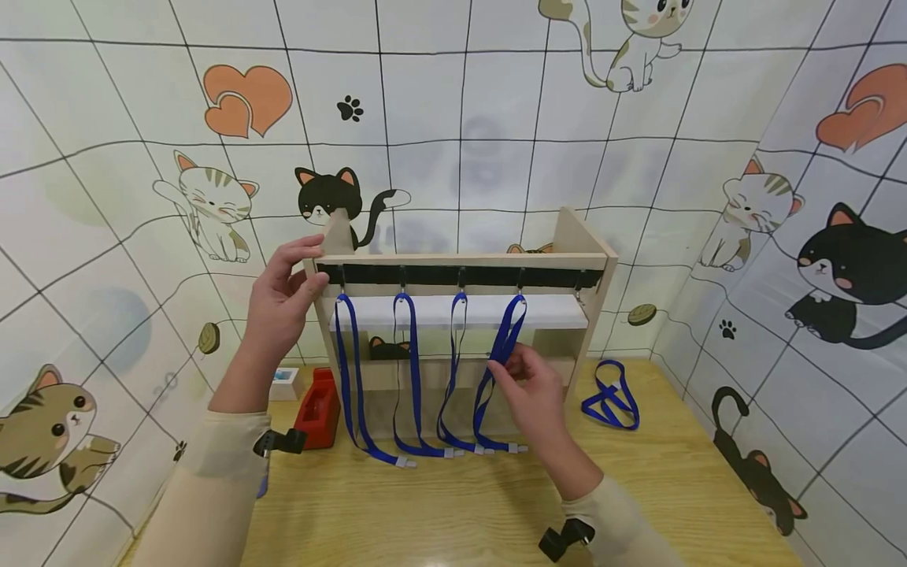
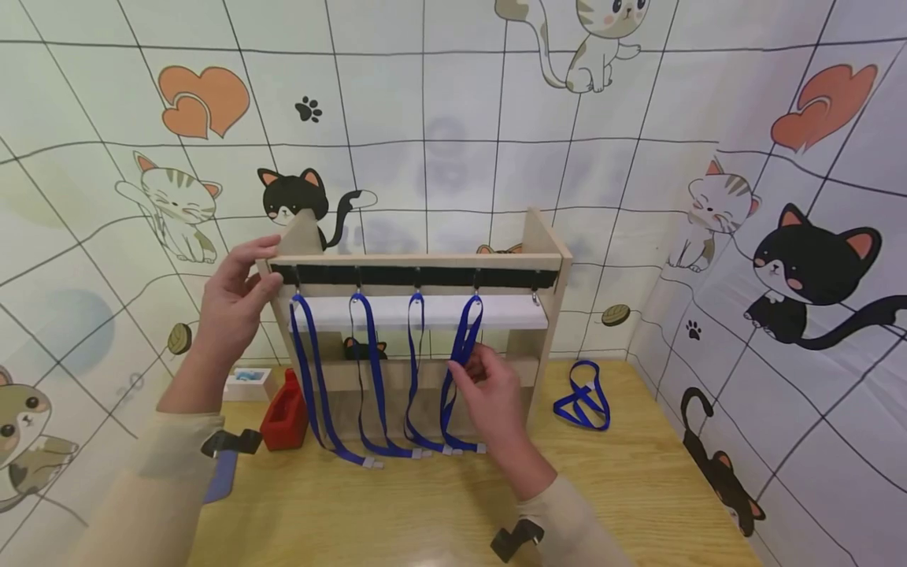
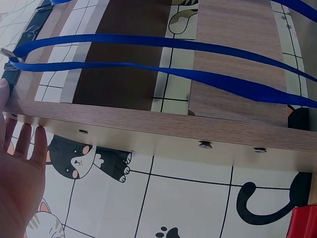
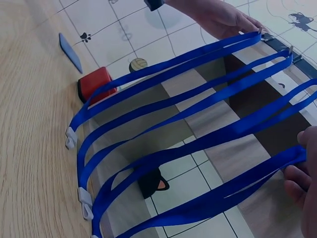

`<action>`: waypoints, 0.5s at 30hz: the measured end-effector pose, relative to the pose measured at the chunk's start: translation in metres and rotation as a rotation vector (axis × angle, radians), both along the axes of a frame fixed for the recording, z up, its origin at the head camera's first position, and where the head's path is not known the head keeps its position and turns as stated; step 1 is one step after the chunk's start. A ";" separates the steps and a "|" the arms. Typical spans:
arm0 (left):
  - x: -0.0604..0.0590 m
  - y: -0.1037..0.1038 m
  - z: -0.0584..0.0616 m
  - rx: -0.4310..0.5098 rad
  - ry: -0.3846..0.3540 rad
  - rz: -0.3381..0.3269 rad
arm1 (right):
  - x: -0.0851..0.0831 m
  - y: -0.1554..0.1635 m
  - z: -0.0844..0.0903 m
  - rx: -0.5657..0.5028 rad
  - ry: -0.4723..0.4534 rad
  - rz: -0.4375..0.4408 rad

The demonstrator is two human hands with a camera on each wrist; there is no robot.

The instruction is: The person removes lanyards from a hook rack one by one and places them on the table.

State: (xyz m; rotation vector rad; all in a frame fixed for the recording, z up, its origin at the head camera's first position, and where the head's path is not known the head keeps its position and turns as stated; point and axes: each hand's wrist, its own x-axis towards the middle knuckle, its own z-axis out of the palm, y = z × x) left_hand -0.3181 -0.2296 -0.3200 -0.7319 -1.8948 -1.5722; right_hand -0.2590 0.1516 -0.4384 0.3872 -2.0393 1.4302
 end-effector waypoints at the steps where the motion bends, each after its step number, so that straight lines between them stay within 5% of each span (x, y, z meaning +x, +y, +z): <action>1: 0.000 0.000 0.000 -0.003 0.001 0.004 | 0.000 -0.001 0.000 0.000 -0.003 -0.002; 15: 0.000 0.000 -0.001 0.006 0.009 -0.004 | 0.000 -0.010 0.002 0.041 0.005 -0.024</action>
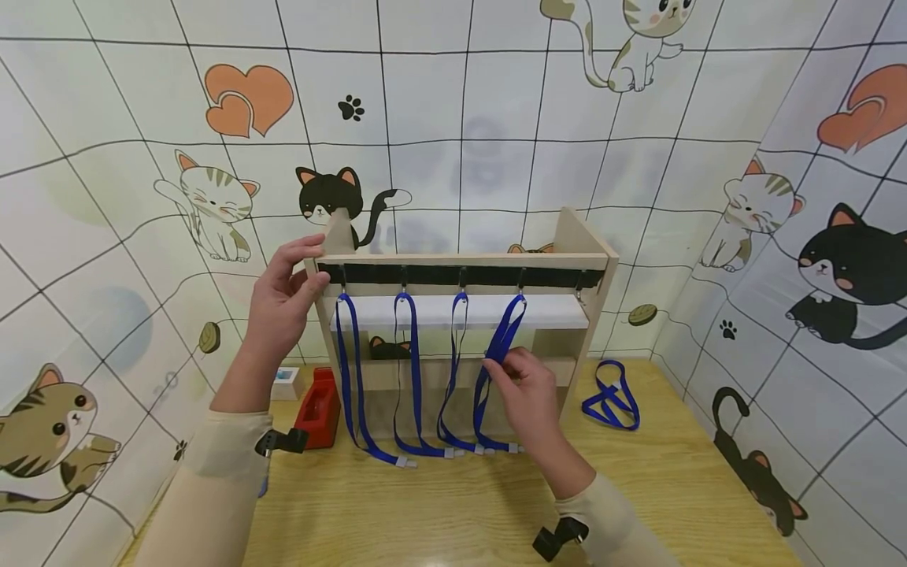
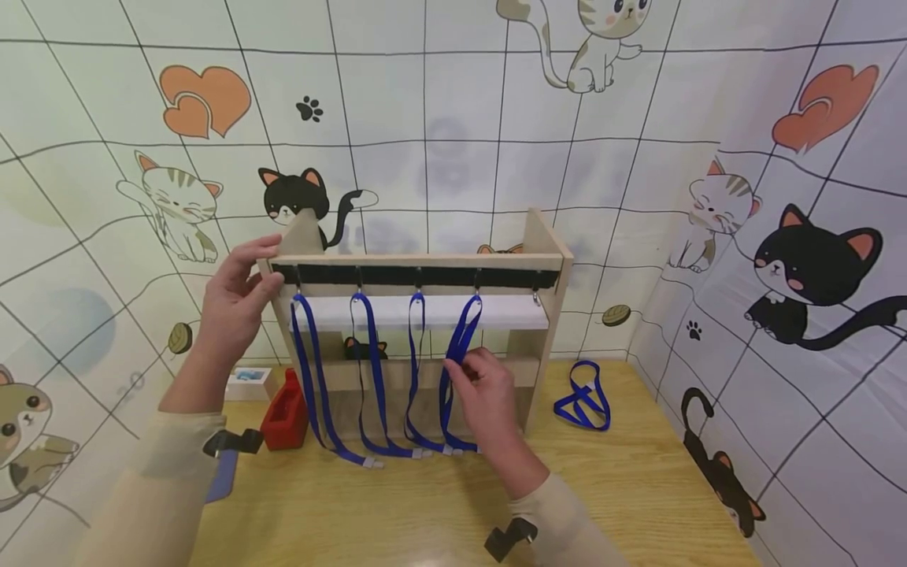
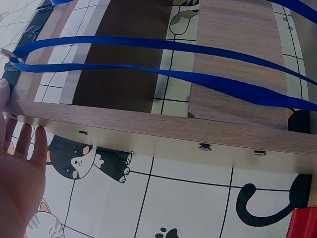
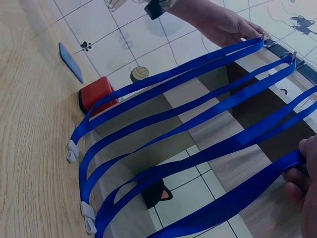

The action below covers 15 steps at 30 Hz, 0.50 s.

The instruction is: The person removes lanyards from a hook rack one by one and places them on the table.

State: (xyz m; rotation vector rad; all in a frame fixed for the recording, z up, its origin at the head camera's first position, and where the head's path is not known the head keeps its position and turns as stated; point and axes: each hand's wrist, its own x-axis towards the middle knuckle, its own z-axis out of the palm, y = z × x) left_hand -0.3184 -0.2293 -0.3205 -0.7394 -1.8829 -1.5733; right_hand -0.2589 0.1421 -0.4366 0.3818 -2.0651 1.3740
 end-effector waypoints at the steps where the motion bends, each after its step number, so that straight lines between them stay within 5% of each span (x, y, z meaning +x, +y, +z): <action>1: 0.000 0.000 0.000 0.000 0.002 0.000 | 0.000 0.000 0.001 0.002 0.000 0.000; 15: 0.000 0.000 0.000 -0.002 0.003 0.001 | -0.003 0.011 0.026 -0.019 0.127 0.033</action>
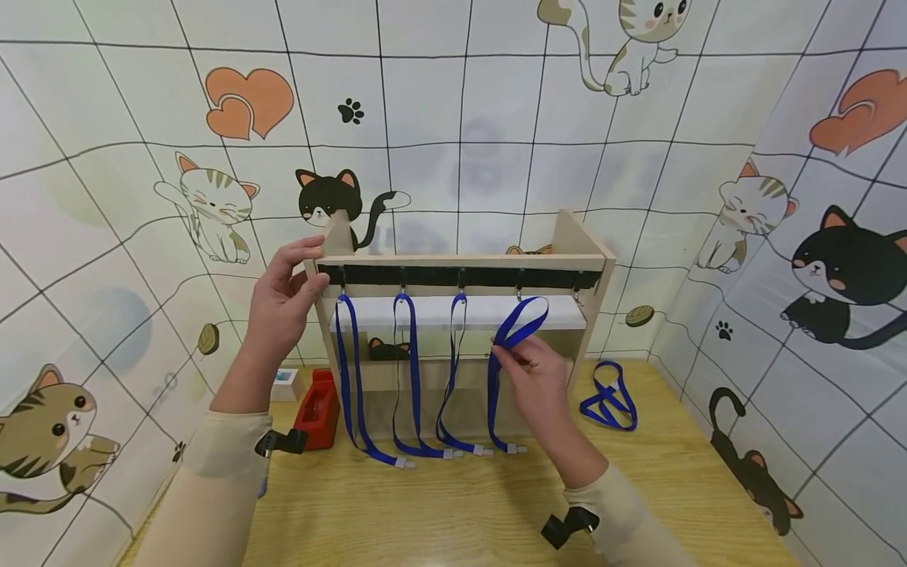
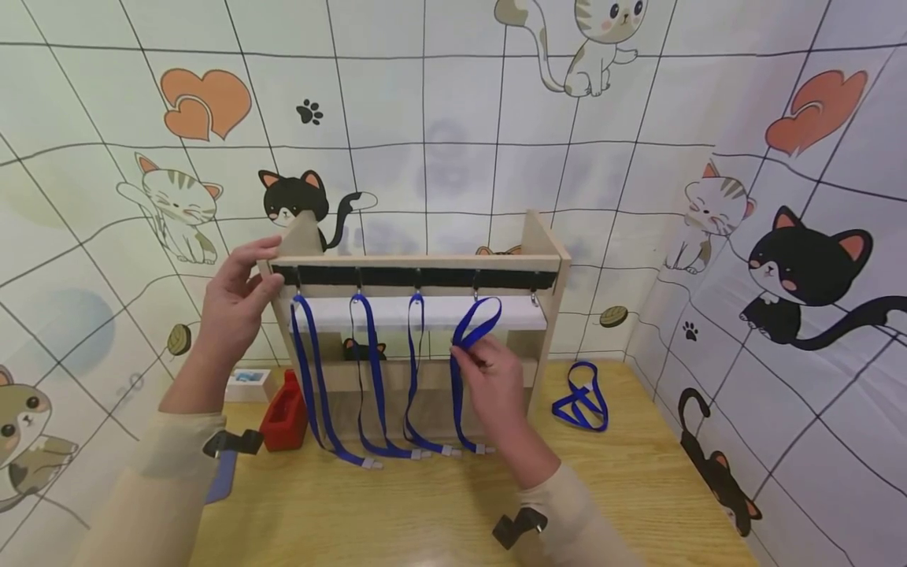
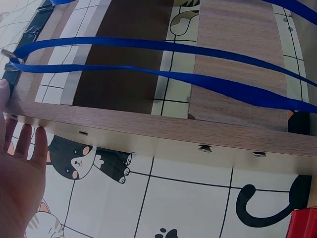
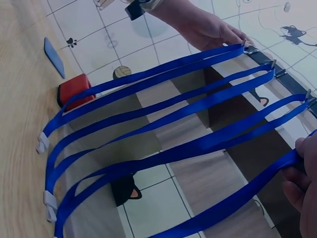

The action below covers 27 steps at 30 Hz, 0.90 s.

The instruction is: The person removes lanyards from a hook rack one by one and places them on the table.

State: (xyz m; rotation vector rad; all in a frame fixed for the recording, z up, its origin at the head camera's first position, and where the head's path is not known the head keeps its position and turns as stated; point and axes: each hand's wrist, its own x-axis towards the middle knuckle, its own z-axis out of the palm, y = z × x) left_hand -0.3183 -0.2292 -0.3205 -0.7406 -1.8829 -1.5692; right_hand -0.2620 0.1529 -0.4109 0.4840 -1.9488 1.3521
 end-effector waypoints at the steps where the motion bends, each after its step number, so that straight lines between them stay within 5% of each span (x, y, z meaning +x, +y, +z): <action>1: 0.000 0.000 0.000 0.000 -0.001 0.000 | 0.001 0.002 0.002 0.016 0.008 -0.006; 7: -0.001 0.000 -0.002 -0.003 -0.001 -0.002 | 0.007 0.015 0.014 0.077 -0.050 -0.028; 14: -0.001 0.001 -0.003 0.012 -0.001 -0.017 | 0.017 0.032 0.026 -0.112 -0.181 0.114; 27: -0.001 0.001 -0.001 0.022 0.011 -0.022 | 0.024 0.090 0.048 0.212 0.299 -0.027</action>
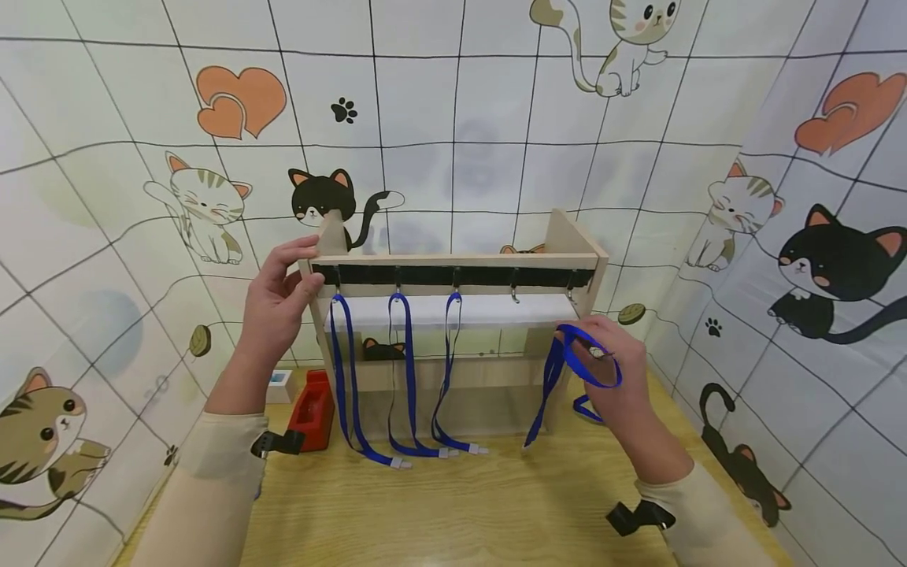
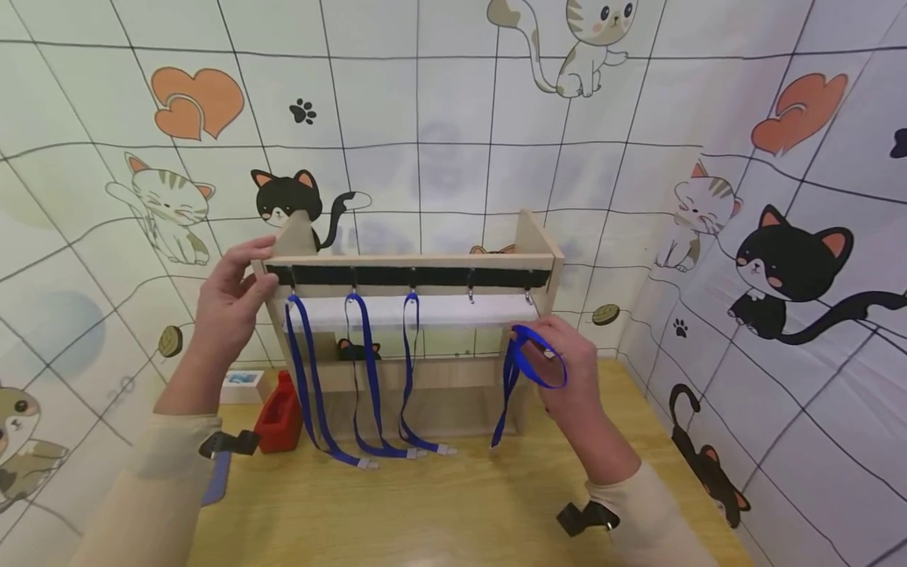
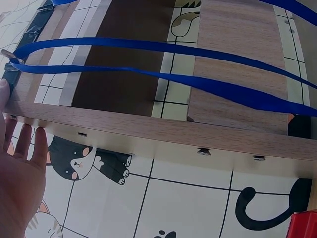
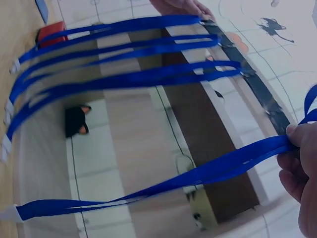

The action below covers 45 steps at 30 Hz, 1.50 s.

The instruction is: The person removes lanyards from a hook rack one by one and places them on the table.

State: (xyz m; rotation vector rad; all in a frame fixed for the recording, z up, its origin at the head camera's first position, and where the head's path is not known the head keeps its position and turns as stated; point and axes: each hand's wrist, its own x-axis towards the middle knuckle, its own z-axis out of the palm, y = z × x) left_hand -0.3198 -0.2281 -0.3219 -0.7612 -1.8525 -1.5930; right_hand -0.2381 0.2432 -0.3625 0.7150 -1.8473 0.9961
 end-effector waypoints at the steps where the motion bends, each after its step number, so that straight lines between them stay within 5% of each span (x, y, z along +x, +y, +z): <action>1: 0.000 0.000 0.000 -0.001 0.001 0.001 | 0.001 0.005 0.002 0.007 -0.001 -0.021; 9: 0.000 0.000 0.001 -0.013 0.004 0.008 | 0.018 0.041 0.013 0.018 -0.156 -0.220; 19: 0.001 0.001 0.001 -0.004 -0.002 0.000 | 0.021 0.087 0.013 0.034 -0.096 -0.383; 28: 0.002 0.001 0.001 0.002 -0.015 0.009 | 0.018 0.125 0.012 -0.046 -0.264 -0.599; 45: 0.001 0.001 0.000 0.017 -0.014 0.000 | 0.005 0.161 0.000 -0.005 -0.388 -0.669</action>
